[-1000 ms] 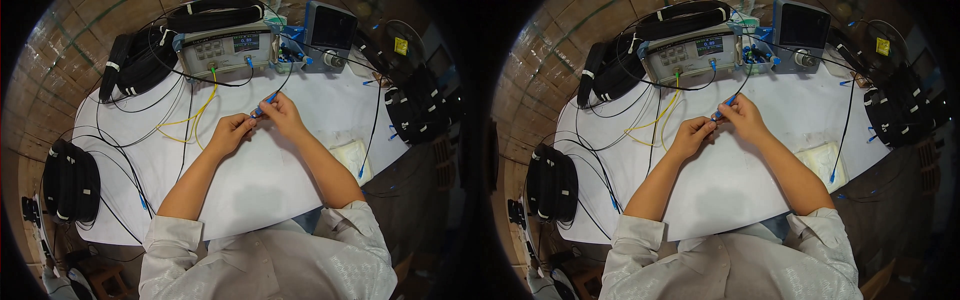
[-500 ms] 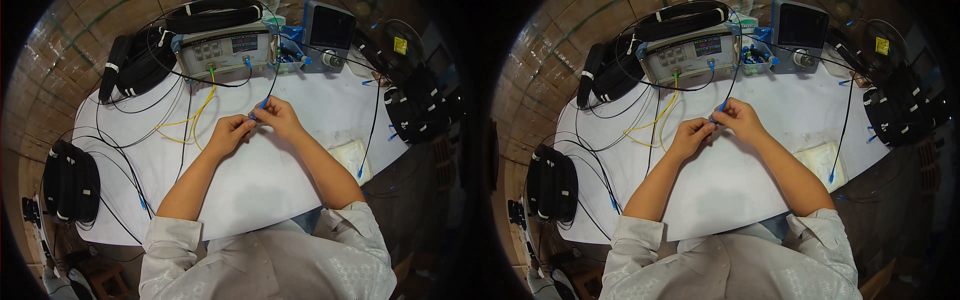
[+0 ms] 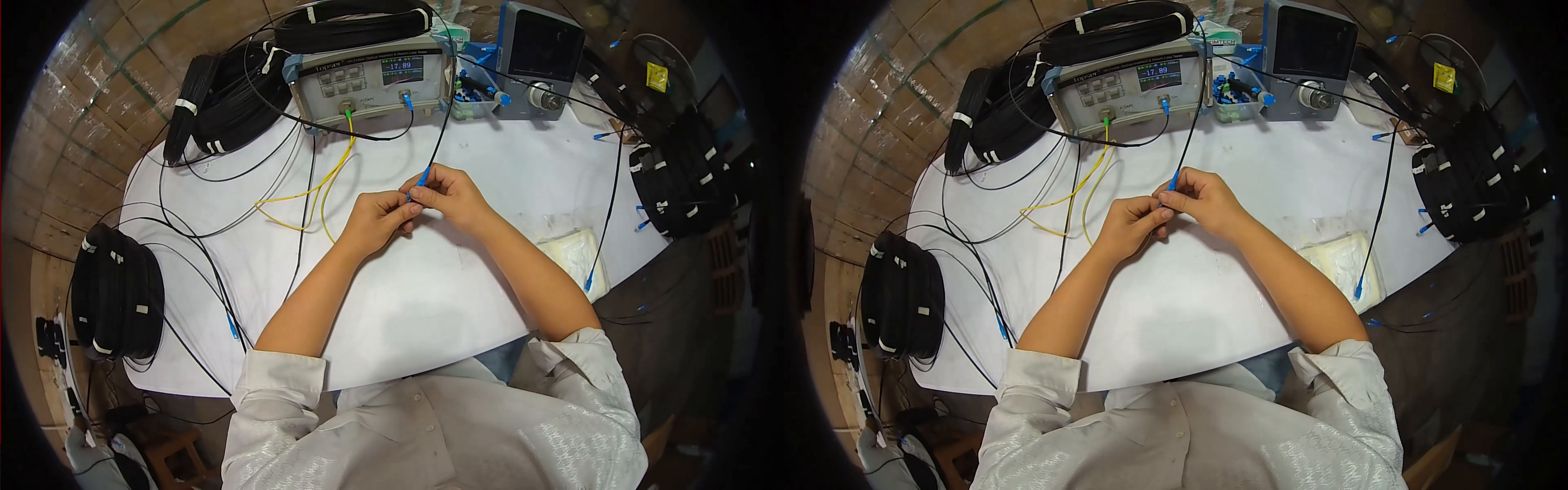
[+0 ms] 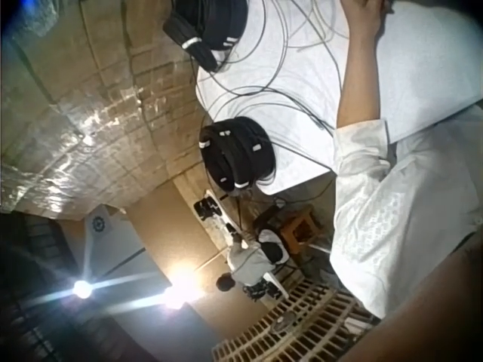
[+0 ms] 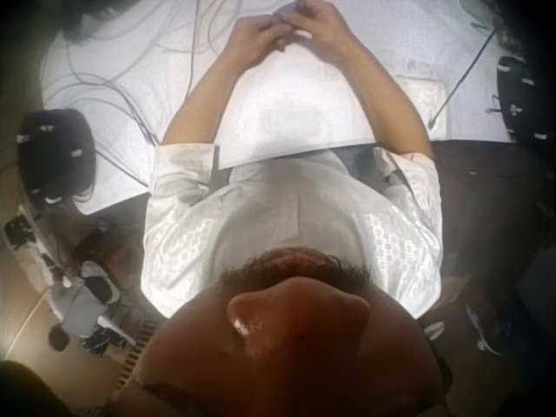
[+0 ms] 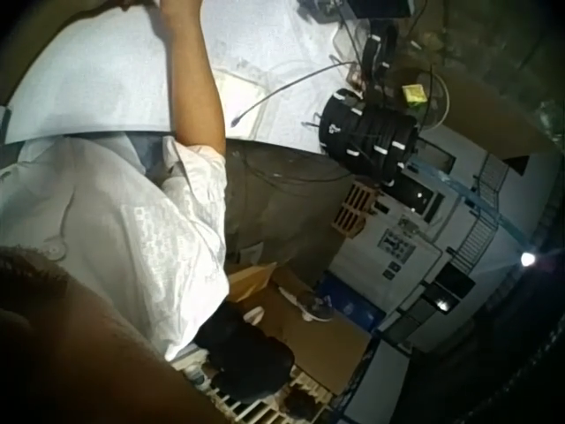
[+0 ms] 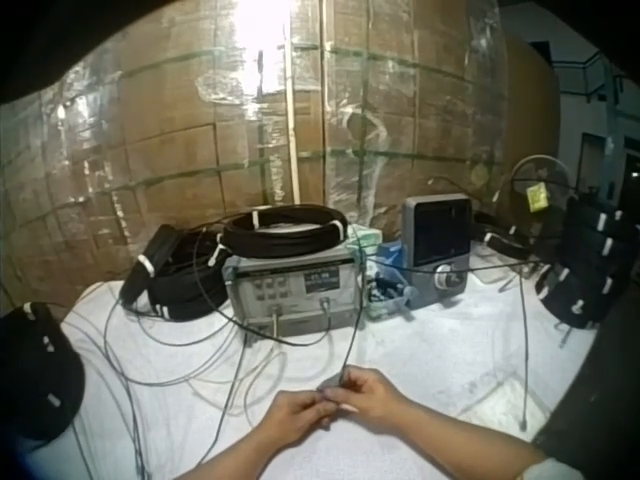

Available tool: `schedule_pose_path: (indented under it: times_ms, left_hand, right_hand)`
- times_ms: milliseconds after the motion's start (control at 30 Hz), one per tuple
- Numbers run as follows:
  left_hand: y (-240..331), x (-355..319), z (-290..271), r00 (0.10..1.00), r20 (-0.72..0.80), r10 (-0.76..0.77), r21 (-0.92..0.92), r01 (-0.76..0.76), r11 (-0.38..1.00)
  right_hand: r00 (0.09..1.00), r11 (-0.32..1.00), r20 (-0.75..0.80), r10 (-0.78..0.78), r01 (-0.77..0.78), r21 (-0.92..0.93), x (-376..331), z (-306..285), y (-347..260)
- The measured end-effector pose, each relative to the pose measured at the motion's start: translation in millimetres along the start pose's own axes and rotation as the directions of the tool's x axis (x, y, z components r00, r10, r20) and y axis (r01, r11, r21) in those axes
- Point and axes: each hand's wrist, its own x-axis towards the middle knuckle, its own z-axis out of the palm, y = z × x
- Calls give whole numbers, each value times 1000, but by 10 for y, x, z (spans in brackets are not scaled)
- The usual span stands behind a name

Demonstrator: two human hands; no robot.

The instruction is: The recorder is testing fiber optic cables by connecting them to an optical power meter and checking measurements.

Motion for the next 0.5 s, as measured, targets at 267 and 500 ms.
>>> schedule_pose_path:
  times_ms: [267, 500]
  left_hand:
    - [-7, 19, -5, 1000, 19, -8, -4, 8, 1000]
    - [6, 23, 5, 999, 44, -19, 14, 18, 1000]
  right_hand:
    - [997, 992, -17, 70, -68, 106, 4, 15, 4]
    - [993, 980, -13, 115, -111, 164, 3, 18, 23]
